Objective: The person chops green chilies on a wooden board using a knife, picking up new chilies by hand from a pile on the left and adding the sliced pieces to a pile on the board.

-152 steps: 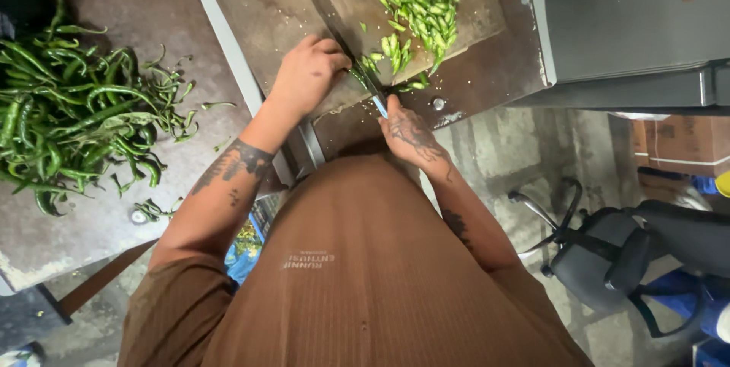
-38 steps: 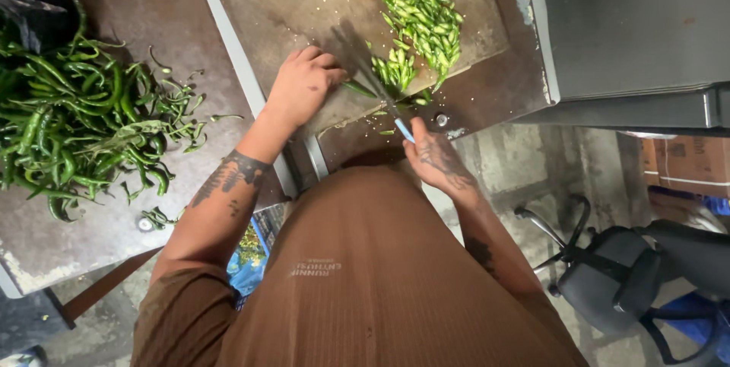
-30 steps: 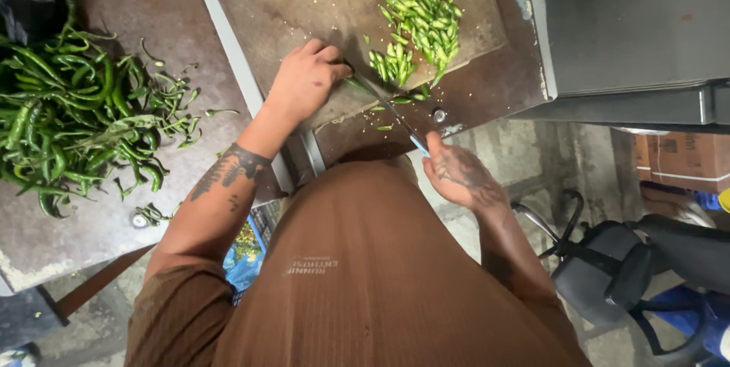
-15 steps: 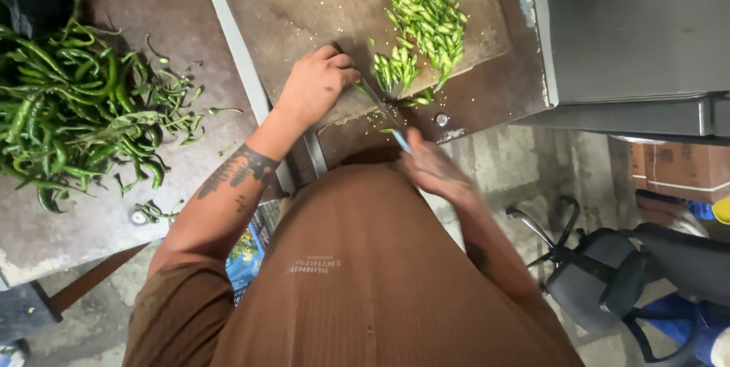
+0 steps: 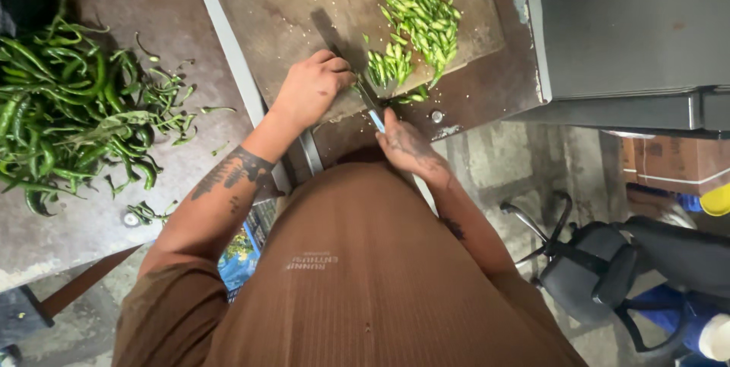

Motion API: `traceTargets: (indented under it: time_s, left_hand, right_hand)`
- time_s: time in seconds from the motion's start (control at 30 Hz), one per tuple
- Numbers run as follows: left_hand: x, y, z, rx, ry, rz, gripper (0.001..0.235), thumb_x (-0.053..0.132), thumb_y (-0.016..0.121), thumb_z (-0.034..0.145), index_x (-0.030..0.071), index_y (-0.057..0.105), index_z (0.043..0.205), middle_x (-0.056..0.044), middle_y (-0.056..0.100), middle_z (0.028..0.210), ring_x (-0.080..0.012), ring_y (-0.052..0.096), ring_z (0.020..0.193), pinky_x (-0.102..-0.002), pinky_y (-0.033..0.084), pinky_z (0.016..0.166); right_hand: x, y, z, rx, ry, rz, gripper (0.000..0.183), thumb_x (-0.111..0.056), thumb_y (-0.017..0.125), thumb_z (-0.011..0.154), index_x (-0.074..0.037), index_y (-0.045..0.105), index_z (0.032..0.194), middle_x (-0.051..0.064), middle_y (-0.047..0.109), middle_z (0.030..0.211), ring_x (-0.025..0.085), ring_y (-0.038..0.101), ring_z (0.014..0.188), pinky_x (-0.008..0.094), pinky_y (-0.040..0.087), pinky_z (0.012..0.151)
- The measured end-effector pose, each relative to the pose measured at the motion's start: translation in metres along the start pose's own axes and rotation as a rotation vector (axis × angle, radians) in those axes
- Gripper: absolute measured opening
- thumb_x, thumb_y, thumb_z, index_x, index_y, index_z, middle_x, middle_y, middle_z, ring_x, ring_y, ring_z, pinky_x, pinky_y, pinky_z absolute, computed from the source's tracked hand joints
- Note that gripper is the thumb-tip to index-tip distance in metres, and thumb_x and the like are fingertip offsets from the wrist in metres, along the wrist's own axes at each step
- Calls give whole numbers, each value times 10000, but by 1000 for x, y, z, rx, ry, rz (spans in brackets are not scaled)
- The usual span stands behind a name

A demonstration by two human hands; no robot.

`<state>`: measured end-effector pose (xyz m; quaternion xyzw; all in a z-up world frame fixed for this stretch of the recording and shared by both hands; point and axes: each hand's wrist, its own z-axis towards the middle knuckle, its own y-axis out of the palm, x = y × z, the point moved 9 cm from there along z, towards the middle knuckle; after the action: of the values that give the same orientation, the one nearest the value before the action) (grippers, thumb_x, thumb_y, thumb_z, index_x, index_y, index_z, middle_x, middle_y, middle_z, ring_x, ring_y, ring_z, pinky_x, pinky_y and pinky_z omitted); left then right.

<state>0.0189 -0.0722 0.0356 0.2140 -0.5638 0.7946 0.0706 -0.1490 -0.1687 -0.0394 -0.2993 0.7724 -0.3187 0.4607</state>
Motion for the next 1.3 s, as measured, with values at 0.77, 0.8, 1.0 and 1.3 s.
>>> traceTargets:
  time_s: [0.77, 0.8, 1.0, 1.3]
  left_hand:
    - [-8, -7, -13, 68, -98, -33, 229, 118, 608, 852, 141, 783, 999, -20, 695, 1072, -254, 617, 1043, -379, 543, 862]
    - [-5, -5, -14, 71, -86, -37, 230, 116, 605, 855, 137, 782, 1002, -21, 694, 1075, -252, 618, 1045, -375, 545, 863]
    - [0, 3, -10, 33, -83, -3, 235, 123, 603, 853, 141, 785, 1001, -24, 691, 1046, -253, 621, 1040, -377, 545, 842]
    - [0, 7, -15, 42, -70, -24, 240, 126, 604, 850, 143, 784, 1009, -10, 708, 1083, -246, 626, 1050, -374, 547, 851]
  right_hand:
    - [26, 12, -9, 17, 80, -36, 261, -193, 568, 986, -15, 426, 1114, 310, 658, 776, 521, 655, 765, 594, 500, 676]
    - [23, 6, -10, 43, 27, -54, 243, -187, 571, 986, -21, 430, 1094, 303, 658, 777, 516, 656, 766, 587, 503, 667]
    - [17, -25, -46, -75, 28, -122, 223, -226, 560, 1011, -24, 471, 1041, 252, 671, 748, 463, 674, 753, 538, 506, 647]
    - [16, 0, 6, 15, 48, -150, 251, -248, 558, 1058, -30, 511, 1174, 205, 697, 824, 414, 691, 834, 504, 527, 722]
